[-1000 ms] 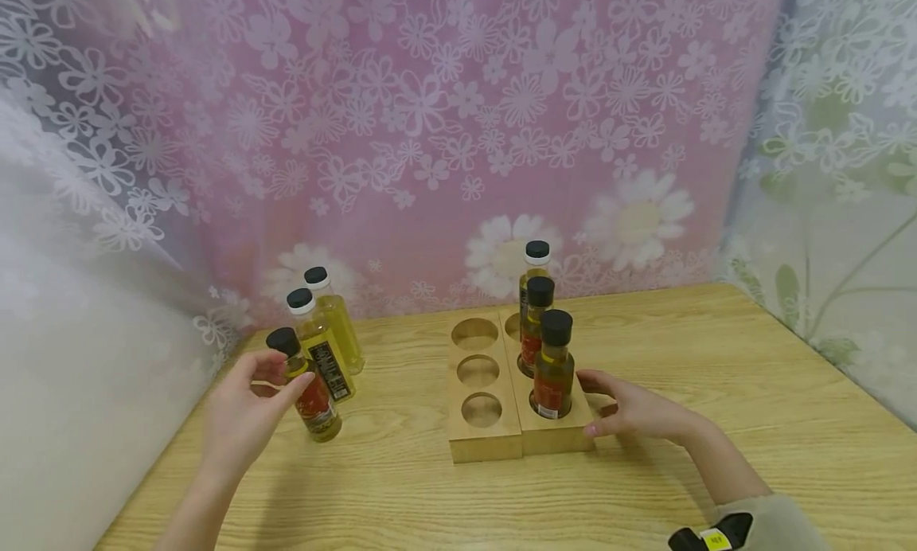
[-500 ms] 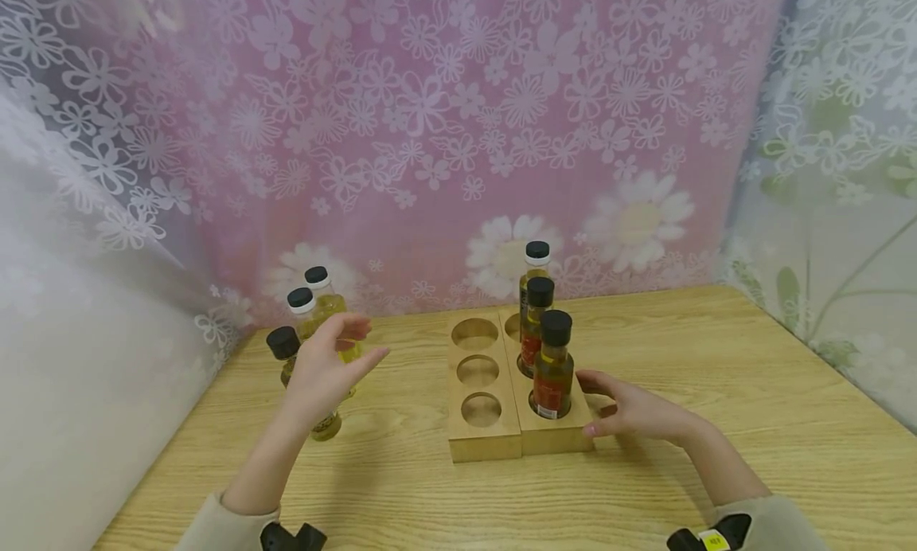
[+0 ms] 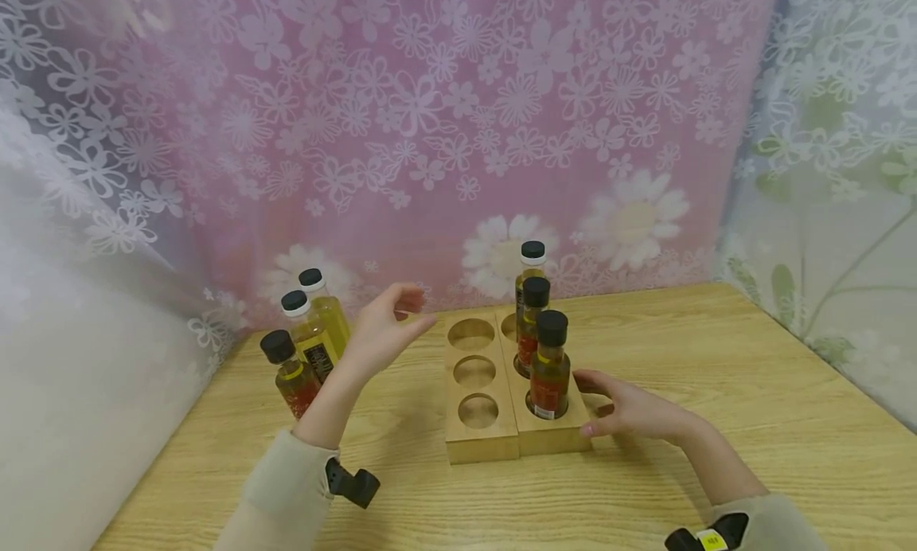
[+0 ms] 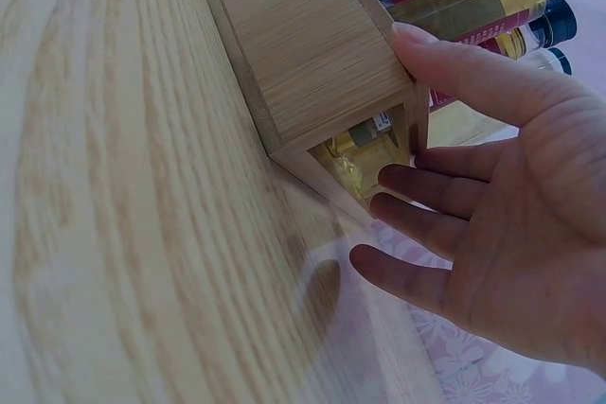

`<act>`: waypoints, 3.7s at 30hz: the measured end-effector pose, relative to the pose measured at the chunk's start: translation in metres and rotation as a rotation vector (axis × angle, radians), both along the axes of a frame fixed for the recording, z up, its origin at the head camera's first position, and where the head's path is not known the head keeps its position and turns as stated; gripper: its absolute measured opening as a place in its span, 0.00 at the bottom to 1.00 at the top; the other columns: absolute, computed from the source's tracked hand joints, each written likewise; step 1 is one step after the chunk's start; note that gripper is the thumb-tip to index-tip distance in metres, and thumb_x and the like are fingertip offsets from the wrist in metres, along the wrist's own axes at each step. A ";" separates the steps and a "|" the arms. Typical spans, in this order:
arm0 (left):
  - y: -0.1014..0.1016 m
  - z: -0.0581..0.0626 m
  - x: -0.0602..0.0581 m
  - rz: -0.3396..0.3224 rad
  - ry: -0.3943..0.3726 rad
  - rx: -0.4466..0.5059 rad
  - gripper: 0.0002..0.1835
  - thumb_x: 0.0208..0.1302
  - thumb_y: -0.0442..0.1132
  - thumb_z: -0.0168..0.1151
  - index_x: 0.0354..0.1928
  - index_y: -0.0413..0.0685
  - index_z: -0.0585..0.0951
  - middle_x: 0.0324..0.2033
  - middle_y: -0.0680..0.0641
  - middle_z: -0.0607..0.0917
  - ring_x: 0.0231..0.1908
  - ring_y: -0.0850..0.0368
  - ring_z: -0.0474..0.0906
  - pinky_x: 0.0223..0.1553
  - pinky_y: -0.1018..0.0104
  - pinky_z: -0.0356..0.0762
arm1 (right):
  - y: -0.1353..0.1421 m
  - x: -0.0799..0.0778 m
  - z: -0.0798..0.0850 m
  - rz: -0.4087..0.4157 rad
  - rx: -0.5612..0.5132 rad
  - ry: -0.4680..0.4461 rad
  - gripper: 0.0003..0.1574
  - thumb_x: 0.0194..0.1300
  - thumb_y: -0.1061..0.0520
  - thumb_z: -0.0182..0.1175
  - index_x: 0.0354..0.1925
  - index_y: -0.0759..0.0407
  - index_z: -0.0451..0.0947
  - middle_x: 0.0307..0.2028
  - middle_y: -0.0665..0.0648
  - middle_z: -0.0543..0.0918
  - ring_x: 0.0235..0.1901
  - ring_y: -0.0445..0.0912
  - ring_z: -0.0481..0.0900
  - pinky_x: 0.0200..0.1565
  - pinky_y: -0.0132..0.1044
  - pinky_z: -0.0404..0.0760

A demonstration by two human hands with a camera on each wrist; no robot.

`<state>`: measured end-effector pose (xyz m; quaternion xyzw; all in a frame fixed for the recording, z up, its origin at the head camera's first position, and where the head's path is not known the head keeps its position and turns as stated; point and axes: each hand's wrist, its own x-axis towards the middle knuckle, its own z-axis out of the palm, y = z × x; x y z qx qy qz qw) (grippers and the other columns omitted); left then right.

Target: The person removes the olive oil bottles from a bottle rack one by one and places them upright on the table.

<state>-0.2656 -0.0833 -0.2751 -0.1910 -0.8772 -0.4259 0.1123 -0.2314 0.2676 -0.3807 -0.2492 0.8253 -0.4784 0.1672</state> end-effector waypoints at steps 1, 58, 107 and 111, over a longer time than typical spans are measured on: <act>0.002 0.001 -0.003 -0.005 -0.005 -0.004 0.24 0.59 0.43 0.65 0.55 0.43 0.73 0.47 0.45 0.79 0.48 0.50 0.74 0.52 0.57 0.70 | 0.000 0.000 0.000 0.000 -0.002 0.001 0.56 0.58 0.54 0.65 0.68 0.75 0.41 0.65 0.77 0.49 0.64 0.70 0.47 0.56 0.60 0.63; 0.129 -0.045 -0.094 -0.168 -0.136 -0.109 0.28 0.57 0.40 0.64 0.59 0.39 0.70 0.45 0.39 0.78 0.41 0.49 0.75 0.41 0.58 0.74 | -0.001 0.007 -0.008 -0.049 -0.002 0.017 0.56 0.56 0.52 0.67 0.68 0.73 0.45 0.66 0.74 0.54 0.65 0.67 0.51 0.56 0.58 0.65; -0.006 -0.001 -0.069 0.142 0.004 -0.022 0.35 0.60 0.51 0.60 0.66 0.45 0.64 0.43 0.42 0.76 0.41 0.47 0.75 0.39 0.55 0.74 | 0.000 0.005 0.001 -0.030 0.039 0.022 0.56 0.58 0.52 0.65 0.69 0.73 0.42 0.66 0.75 0.52 0.65 0.68 0.49 0.56 0.59 0.64; -0.018 -0.008 -0.068 0.177 -0.018 -0.045 0.36 0.61 0.51 0.59 0.67 0.43 0.62 0.39 0.41 0.75 0.34 0.48 0.73 0.32 0.58 0.72 | 0.001 0.004 0.001 -0.026 0.036 0.028 0.56 0.58 0.52 0.65 0.68 0.74 0.43 0.65 0.76 0.52 0.64 0.68 0.50 0.56 0.59 0.64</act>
